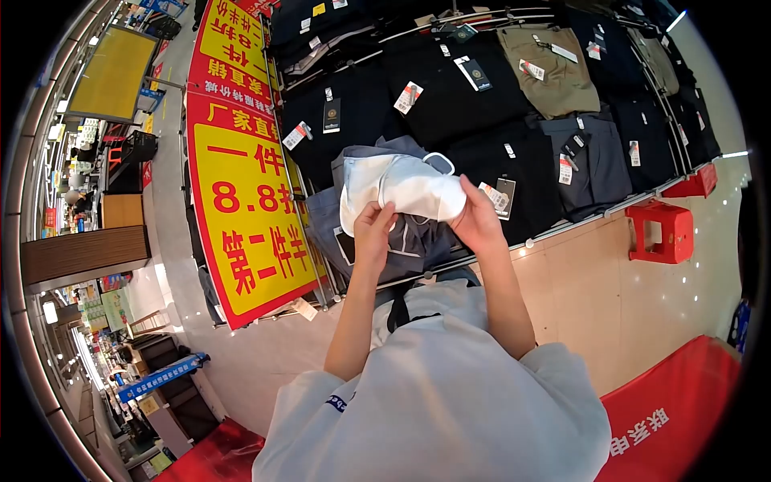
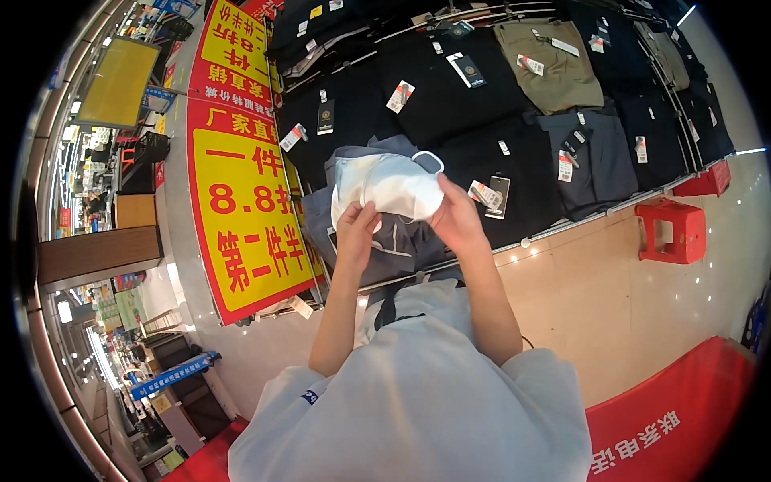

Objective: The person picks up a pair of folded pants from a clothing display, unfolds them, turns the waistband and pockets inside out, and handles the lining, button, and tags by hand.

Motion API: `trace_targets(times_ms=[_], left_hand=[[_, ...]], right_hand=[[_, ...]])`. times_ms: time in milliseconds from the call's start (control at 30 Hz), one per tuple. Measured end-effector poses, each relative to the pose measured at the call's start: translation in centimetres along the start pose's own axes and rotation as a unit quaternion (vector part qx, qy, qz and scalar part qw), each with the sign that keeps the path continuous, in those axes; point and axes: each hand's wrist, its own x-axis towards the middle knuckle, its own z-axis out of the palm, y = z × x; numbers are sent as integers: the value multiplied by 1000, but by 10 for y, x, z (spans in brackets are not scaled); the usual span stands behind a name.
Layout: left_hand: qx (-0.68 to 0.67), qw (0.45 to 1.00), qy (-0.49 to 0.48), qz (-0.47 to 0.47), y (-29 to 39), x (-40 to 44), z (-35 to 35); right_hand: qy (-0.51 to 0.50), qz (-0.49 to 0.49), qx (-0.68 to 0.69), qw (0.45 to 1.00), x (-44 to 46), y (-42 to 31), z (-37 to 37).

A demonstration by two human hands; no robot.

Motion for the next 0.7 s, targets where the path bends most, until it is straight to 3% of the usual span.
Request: trace_targets(times_ms=[33,100,167,300,500,700], left_hand=[[-7,1000,11,5,3,0,1],[-8,1000,13,2,9,-3,3],[-8,1000,8,-1,11,-4,-2],[18,1000,-7,-5,14,-2,-20],[80,996,-39,-12,24,-3,-49],[126,990,-68,-3,15,-3,-80]], right_hand=[[6,-20,-7,1000,1,-4,1],[-76,-27,-32,996,14,-6,-16],[-74,-70,-121,987,13,-1,-7],[-20,-61,-310,949,5,30,9],[24,-8,-217,976,-3,89,-6],[1,36,-252,967,-36,104,-3]])
